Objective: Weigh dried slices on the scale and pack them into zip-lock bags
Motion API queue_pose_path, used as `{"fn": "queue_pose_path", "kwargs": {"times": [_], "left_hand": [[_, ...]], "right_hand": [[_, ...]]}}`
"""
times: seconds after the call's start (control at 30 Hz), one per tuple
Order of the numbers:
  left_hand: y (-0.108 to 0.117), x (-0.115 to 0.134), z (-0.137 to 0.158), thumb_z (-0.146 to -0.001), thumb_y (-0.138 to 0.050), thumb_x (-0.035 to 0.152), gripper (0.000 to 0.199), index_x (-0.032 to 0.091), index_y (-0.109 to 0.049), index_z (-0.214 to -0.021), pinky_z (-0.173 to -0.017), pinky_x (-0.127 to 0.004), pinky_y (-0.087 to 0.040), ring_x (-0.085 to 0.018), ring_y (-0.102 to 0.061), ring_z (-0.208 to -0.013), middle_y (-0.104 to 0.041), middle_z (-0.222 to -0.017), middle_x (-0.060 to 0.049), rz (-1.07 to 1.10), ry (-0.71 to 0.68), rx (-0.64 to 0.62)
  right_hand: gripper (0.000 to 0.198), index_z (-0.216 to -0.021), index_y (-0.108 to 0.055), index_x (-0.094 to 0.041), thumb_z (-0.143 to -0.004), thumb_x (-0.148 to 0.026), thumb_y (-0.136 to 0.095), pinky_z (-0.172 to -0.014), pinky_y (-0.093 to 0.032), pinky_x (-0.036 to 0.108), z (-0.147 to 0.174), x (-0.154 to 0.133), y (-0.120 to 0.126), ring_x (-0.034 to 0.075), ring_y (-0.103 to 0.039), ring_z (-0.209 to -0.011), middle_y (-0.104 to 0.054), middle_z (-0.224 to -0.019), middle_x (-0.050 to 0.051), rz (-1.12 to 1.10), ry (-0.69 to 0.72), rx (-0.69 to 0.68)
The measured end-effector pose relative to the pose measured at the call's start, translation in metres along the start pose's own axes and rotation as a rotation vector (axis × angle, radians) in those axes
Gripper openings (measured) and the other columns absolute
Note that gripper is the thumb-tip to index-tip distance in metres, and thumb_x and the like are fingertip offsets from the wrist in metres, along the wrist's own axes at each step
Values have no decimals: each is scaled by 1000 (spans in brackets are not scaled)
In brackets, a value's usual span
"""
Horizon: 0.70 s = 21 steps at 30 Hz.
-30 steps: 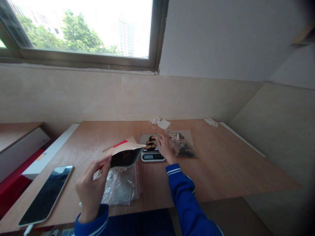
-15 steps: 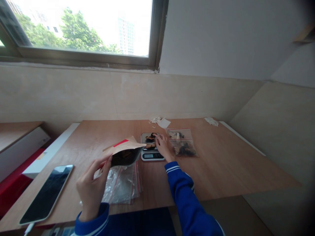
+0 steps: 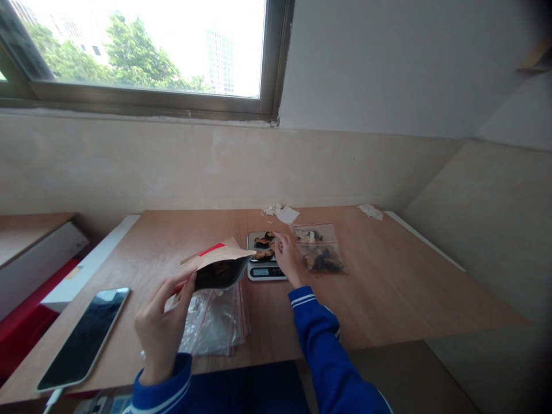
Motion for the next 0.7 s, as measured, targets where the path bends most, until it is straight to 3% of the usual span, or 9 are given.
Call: {"fn": "queue_pose_path", "kwargs": {"times": [0.17,0.27,0.37,0.43,0.53,0.7], "left_hand": [[-1,1,0,-83,-64,43,23,23,-72,-89,-63,-24,-50,-15,-67,-66,-72,-75,0,-15,5,1],[-2,1,-1,-83,-64,44,23,22,-72,-88,-64,-24,-51,-15,-67,-66,-72,-75,0,-15,27,0],[-3,1,-1,-83,-64,44,23,23,-72,-88,-66,-24,-51,-15,-67,-66,-72,-74,0,-18,38,-7],[-4,0,0,-83,-64,44,23,23,-72,-89,-67,-24,-52,-15,-67,-66,-73,-76,0,-14,42,-15],[-4,-1,2,-82,-64,44,24,22,-72,-88,-66,-24,-53,-15,-68,-67,-73,-77,0,8,50,-29],[-6,5,6,-82,-66,40,18,23,-72,-85,-59,-22,-50,-13,-66,-62,-72,-72,2,22,20,-31]], "right_hand": [[30,-102,-64,-21,-92,-20,-35,-93,-47,42,15,-64,52,22,-59,-101,-64,-101,9,-127,107,213],[25,-94,-62,-23,-92,-18,-38,-85,-52,39,32,-122,70,20,-62,-93,-65,-90,6,-187,248,207],[26,-95,-62,-23,-89,-12,-39,-78,-54,33,54,-189,60,18,-64,-87,-66,-88,5,-243,542,-48],[28,-100,-62,-21,-87,-9,-40,-78,-54,29,66,-217,42,17,-64,-87,-68,-92,6,-222,647,-265],[28,-104,-63,-16,-87,-7,-43,-82,-53,29,73,-232,13,18,-66,-90,-70,-96,8,-47,629,-505],[31,-103,-68,-16,-82,-4,-48,-72,-53,28,69,-218,-15,20,-69,-81,-73,-94,9,224,458,-665]]}}
Point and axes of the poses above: each hand's wrist, its own z-axis away from the middle knuckle, its own y-axis out of the back of the hand, x = y × z, the point moved 9 cm from there along -z, towards the middle knuckle
